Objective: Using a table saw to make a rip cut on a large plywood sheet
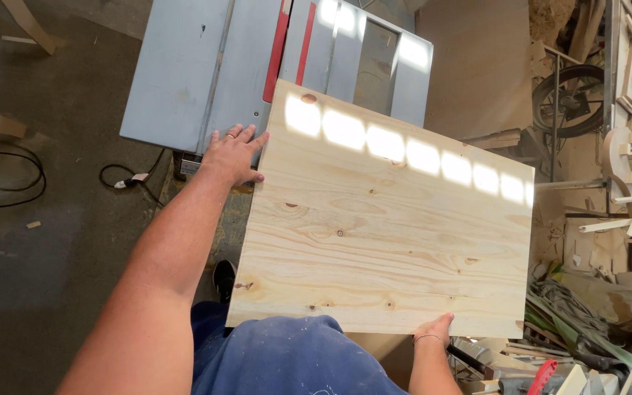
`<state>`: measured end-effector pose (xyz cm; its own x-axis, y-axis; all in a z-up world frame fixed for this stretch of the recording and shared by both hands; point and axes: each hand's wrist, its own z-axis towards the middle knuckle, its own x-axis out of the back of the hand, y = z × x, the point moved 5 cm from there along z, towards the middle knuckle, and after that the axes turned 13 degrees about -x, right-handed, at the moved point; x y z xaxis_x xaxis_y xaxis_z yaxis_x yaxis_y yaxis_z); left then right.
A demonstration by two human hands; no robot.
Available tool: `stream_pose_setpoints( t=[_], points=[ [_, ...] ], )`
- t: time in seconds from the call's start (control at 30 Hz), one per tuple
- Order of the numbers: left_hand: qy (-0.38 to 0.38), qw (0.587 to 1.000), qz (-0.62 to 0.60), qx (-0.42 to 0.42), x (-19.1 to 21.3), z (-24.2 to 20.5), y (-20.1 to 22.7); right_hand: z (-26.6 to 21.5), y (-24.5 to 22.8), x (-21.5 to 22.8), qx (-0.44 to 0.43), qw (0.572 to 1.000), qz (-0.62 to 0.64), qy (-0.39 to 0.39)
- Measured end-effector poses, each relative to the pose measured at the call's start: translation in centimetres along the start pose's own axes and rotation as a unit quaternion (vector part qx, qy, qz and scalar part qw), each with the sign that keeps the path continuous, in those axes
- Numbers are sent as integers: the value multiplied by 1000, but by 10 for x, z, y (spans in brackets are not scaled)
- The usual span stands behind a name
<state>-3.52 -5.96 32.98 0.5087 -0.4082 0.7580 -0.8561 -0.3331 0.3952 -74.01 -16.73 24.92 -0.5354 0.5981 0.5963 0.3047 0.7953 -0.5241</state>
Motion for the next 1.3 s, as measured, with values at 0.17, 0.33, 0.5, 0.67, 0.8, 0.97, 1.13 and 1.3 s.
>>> stream_pose_setpoints(
  t=[0.17, 0.33, 0.5, 0.67, 0.8, 0.97, 1.13, 1.3],
  points=[
    [-7, 1000, 8, 3, 1, 1, 1, 16, -1, -7, -15, 1000, 12, 7],
    [-5, 1000, 7, 8, 1, 2, 1, 6, -1, -6, -16, 1000, 11, 5],
    [-7, 1000, 8, 11, 4, 2, 2, 12, -2, -10, -36, 999, 19, -1],
    [62, 997, 35, 20, -19, 27, -14, 10, -2, -10, -38, 999, 20, 4],
    [59, 998, 28, 23, -14, 26, -12, 7, -3, -11, -38, 999, 21, 5],
    [57, 998, 25, 27, -17, 32, -17, 2, -4, -14, -35, 999, 20, 5],
    [59, 998, 25, 28, -18, 36, -19, -1, -5, -15, -34, 999, 19, 8],
    [59, 997, 23, 31, -15, 38, -18, -3, -8, -16, -33, 999, 19, 11]
  ],
)
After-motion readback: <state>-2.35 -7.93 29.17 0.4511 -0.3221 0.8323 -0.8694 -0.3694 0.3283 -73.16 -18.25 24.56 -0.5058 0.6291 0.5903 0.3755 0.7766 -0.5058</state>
